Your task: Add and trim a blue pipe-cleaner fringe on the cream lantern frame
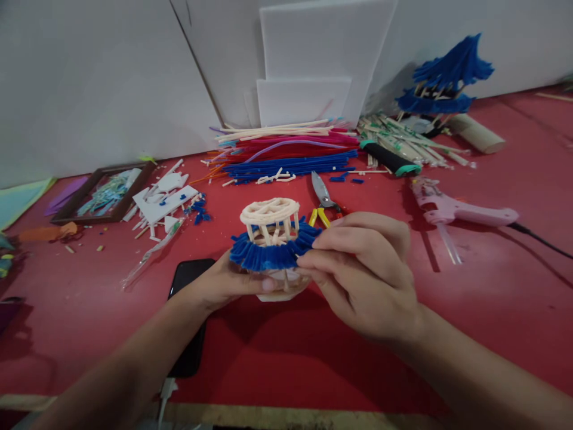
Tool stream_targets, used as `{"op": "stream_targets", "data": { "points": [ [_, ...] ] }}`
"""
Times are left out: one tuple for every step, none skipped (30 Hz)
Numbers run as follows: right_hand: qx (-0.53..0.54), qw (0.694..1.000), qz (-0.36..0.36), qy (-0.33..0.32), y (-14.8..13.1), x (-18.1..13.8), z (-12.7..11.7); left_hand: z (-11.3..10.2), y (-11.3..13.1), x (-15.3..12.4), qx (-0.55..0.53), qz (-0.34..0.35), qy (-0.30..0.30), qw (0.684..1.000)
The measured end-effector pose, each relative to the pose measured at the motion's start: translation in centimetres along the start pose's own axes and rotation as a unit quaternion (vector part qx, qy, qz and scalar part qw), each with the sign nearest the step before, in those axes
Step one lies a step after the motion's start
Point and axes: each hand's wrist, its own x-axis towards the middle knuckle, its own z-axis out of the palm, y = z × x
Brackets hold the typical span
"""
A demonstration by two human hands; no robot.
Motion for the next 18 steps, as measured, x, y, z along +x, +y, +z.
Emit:
{"op": "stream_targets", "data": {
  "points": [
    [0.001,1.0,-0.005,-0.001,0.04,-0.01,0.07,0.02,-0.05,0.0,0.001,-0.002,0.001,1.0],
    [0.002,1.0,-0.008,-0.001,0.04,-0.03,0.18,0.05,-0.11,0.0,0.002,-0.004,0.001,1.0],
    [0.001,1.0,-0.01,-0.002,0.0,-0.06,0.29,0.07,-0.15,-0.02,0.001,-0.007,0.0,1.0],
    [0.001,1.0,-0.01,-0.005,-0.09,-0.08,0.4,0.09,-0.19,-0.04,0.0,-0.01,0.0,1.0],
    [0.001,1.0,-0.011,-0.005,-0.2,-0.09,0.48,0.1,-0.2,-0.08,-0.002,-0.014,0.001,1.0],
    [0.004,1.0,-0.011,-0.001,-0.33,-0.1,0.54,0.11,-0.18,-0.13,-0.007,-0.016,0.004,1.0],
    [0.007,1.0,-0.006,0.005,-0.45,-0.1,0.57,0.13,-0.15,-0.18,-0.011,-0.019,0.01,1.0],
    [0.012,1.0,0.004,0.017,-0.56,-0.09,0.59,0.14,-0.11,-0.24,-0.014,-0.024,0.018,0.999],
    [0.02,0.999,0.017,0.03,-0.61,-0.08,0.6,0.15,-0.07,-0.29,-0.016,-0.027,0.029,0.999],
    [0.029,0.998,0.033,0.044,-0.62,-0.06,0.62,0.15,-0.02,-0.33,-0.019,-0.03,0.039,0.999],
    [0.04,0.997,0.047,0.056,-0.57,-0.04,0.63,0.16,0.01,-0.35,-0.024,-0.034,0.047,0.998],
    [0.049,0.995,0.058,0.063,-0.46,-0.03,0.64,0.18,0.03,-0.36,-0.029,-0.037,0.054,0.997],
    [0.057,0.994,0.063,0.065,-0.33,-0.02,0.65,0.19,0.04,-0.36,-0.036,-0.038,0.058,0.997],
    [0.062,0.994,0.065,0.062,-0.19,0.0,0.65,0.2,0.04,-0.34,-0.041,-0.041,0.059,0.997],
    [0.063,0.995,0.064,0.054,-0.07,0.02,0.63,0.22,0.02,-0.32,-0.046,-0.042,0.057,0.996],
    [0.062,0.995,0.059,0.042,0.02,0.04,0.59,0.23,0.0,-0.3,-0.051,-0.042,0.054,0.996],
    [0.061,0.996,0.052,0.032,0.06,0.07,0.54,0.25,-0.04,-0.29,-0.055,-0.041,0.052,0.996],
    [0.059,0.997,0.043,0.023,0.06,0.11,0.48,0.27,-0.08,-0.27,-0.056,-0.039,0.051,0.996]
  ]
}}
